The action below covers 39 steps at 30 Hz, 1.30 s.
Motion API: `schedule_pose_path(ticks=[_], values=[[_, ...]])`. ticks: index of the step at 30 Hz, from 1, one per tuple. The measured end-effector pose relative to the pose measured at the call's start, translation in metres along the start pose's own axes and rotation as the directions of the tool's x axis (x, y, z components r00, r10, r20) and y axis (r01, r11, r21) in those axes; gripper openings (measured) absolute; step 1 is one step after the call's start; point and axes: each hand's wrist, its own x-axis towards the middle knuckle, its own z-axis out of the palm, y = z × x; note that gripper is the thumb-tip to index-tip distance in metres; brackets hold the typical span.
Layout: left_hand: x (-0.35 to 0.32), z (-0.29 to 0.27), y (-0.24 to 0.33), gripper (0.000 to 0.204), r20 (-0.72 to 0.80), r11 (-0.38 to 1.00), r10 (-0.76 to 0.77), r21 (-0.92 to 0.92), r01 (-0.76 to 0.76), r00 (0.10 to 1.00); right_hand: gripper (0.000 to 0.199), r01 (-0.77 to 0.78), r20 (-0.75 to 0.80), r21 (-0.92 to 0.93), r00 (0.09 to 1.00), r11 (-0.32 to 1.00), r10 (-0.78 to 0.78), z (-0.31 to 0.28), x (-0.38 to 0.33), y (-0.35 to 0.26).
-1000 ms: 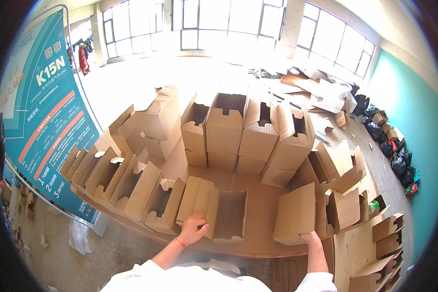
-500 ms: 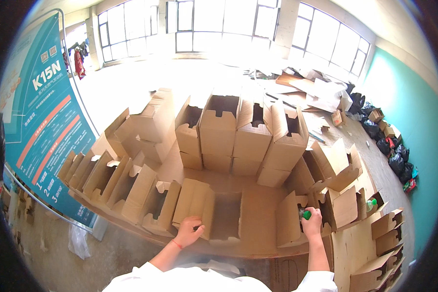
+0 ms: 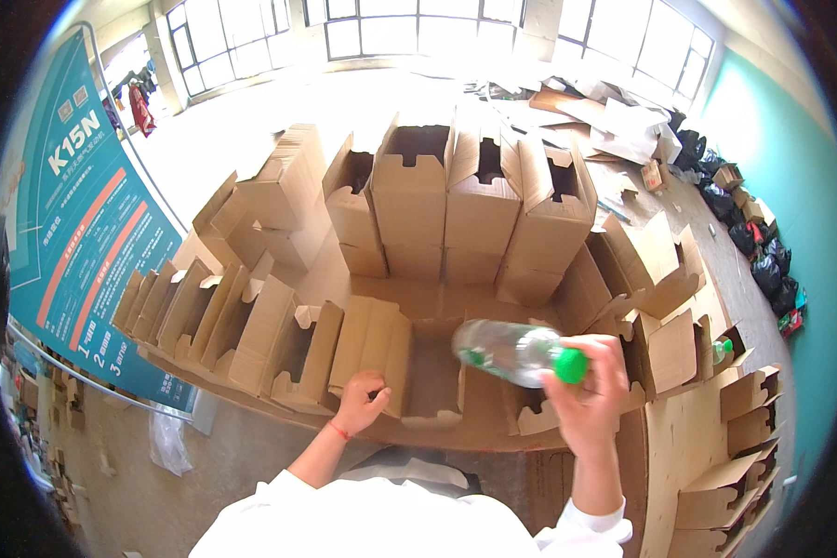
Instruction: The person places green-capped plastic bottles into individual cardboard boxes on a table, handling each bottle by hand and sliding it into the open top of a box.
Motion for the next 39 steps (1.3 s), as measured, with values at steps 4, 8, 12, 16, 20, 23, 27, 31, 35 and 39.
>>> schedule_pose_path(ticks=[4,8,12,16,20,23,27,31,35,39], values=[[0.000,0.000,-0.005,0.024,0.015,0.999,-0.002,0.034,0.001,1.000,0.033,0.148,0.287,-0.081,0.950,0.986,-0.119,0.063,-0.003,0.002],[0.001,0.000,0.000,0.023,0.018,0.998,-0.050,0.040,0.049,0.999,0.027,0.327,0.514,-0.065,0.821,0.943,-0.249,0.140,-0.037,0.040],[0.001,0.001,0.002,0.022,0.006,0.999,0.018,0.042,-0.018,1.000,0.023,0.554,0.725,-0.196,0.638,0.809,-0.261,0.165,-0.053,0.064],[-0.002,0.001,0.000,0.021,0.019,0.996,-0.080,0.042,0.079,0.997,0.015,0.320,0.886,-0.220,0.461,0.922,0.052,0.154,-0.045,0.052],[0.001,-0.002,0.002,0.020,0.057,0.998,-0.015,0.064,0.012,0.998,0.013,0.314,0.934,-0.235,0.335,0.920,0.125,0.152,-0.050,0.062],[0.001,-0.002,0.004,0.019,0.051,0.996,0.013,0.088,-0.017,0.999,0.011,0.369,0.931,-0.303,0.310,0.879,0.191,0.155,-0.052,0.065],[0.004,0.002,0.001,0.019,0.051,0.994,0.054,0.087,-0.058,0.997,0.014,0.520,0.908,-0.413,0.299,0.748,0.294,0.175,-0.072,0.094],[0.007,-0.004,0.004,0.020,0.088,0.995,-0.004,0.095,-0.004,0.996,0.030,0.304,0.902,-0.394,0.309,0.867,0.302,0.166,-0.047,0.083],[0.004,0.000,0.000,0.021,0.062,0.996,0.001,0.087,-0.006,0.998,0.067,0.152,0.962,-0.157,0.247,0.976,0.116,0.126,-0.020,0.043],[0.005,0.002,0.002,0.021,0.040,0.998,0.045,0.048,-0.047,0.998,0.097,0.551,0.814,-0.450,0.576,0.703,0.070,0.140,-0.033,0.065]])
